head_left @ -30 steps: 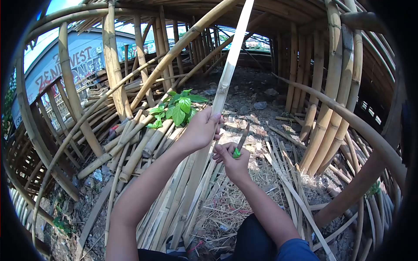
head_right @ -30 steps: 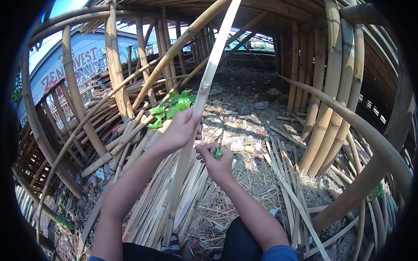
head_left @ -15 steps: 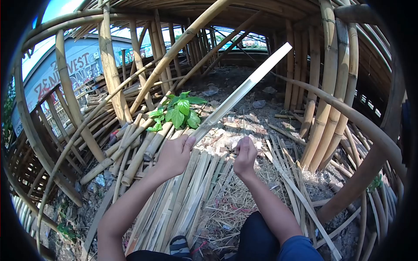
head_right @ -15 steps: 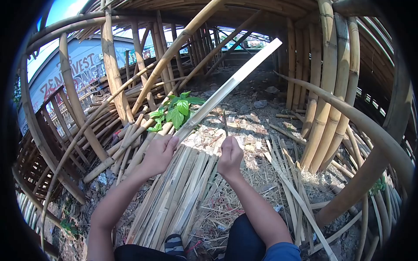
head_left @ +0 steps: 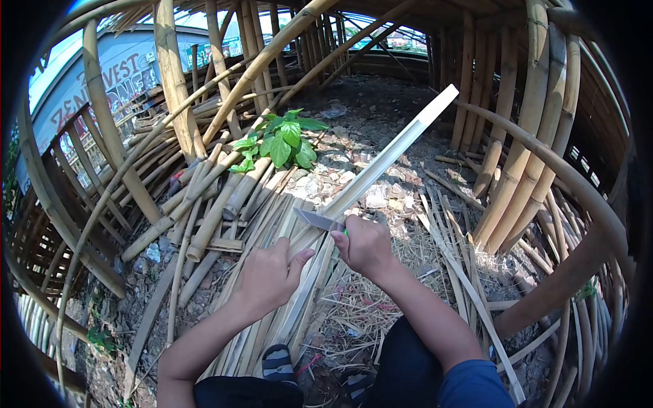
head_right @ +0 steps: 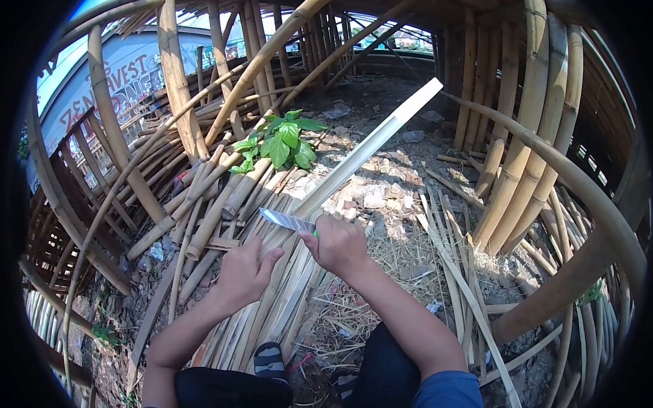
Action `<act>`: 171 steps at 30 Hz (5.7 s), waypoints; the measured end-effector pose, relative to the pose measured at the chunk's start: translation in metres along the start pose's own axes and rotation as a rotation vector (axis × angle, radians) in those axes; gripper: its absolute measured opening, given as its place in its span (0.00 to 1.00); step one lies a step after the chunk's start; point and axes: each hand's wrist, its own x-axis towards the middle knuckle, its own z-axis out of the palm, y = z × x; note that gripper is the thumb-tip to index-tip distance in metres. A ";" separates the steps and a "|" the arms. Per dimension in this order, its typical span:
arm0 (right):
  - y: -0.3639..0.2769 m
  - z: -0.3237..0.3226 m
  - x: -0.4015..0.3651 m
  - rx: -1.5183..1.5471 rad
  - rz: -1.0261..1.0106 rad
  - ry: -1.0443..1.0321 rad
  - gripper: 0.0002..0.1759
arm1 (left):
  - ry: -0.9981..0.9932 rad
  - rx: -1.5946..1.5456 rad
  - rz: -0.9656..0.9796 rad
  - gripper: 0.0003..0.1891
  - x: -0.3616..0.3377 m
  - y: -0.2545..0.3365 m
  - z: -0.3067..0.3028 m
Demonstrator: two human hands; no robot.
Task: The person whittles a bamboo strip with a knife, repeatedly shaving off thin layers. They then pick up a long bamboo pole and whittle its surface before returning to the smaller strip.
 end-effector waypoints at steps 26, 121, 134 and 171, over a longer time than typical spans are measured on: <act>0.076 -0.018 -0.026 -0.277 0.060 -0.080 0.26 | -0.146 -0.075 -0.124 0.23 -0.056 -0.025 -0.008; 0.198 -0.140 -0.120 -0.625 1.247 -0.197 0.40 | -0.223 -0.244 -0.190 0.20 -0.143 -0.087 -0.031; 0.075 -0.081 -0.047 -0.140 0.731 -0.218 0.30 | -0.469 -0.043 -0.318 0.23 -0.112 -0.065 -0.014; 0.026 -0.016 -0.062 -0.114 0.357 -0.503 0.28 | -0.321 -0.152 -0.162 0.12 -0.097 -0.023 0.014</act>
